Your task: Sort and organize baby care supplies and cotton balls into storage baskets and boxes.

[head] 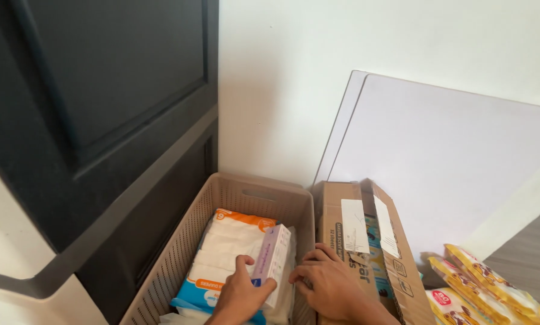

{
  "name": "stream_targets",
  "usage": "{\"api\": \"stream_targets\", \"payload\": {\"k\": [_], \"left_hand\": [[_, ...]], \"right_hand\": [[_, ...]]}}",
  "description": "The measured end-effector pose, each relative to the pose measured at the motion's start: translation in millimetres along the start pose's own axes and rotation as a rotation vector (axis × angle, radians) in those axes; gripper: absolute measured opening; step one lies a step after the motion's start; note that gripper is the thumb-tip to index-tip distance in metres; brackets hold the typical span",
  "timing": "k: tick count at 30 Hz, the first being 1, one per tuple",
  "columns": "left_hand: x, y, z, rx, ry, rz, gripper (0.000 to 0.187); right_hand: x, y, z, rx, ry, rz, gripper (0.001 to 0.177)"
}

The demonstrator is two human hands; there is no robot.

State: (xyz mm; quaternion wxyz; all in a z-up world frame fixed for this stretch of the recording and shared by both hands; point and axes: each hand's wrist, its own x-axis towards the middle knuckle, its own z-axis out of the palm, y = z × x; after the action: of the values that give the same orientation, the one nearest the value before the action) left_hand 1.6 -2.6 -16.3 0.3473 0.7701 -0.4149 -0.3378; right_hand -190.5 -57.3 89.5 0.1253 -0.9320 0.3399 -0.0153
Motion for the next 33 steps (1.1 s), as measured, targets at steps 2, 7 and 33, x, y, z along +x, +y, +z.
{"api": "stream_targets", "payload": {"k": [2,7,33], "left_hand": [[0.6,2.0,0.4,0.069,-0.1,-0.055,0.074],[-6.6,17.3,-5.9,0.003,-0.193,-0.083,0.06],[16.4,-20.0,25.8,0.083,-0.087,0.13,0.047]], "right_hand": [[0.4,-1.4,-1.2,-0.009,-0.037,0.029,0.027],[-0.4,-4.5,-3.6,0.001,-0.039,0.051,0.027],[-0.9,-2.8,-0.5,-0.027,-0.025,0.043,0.026]]}}
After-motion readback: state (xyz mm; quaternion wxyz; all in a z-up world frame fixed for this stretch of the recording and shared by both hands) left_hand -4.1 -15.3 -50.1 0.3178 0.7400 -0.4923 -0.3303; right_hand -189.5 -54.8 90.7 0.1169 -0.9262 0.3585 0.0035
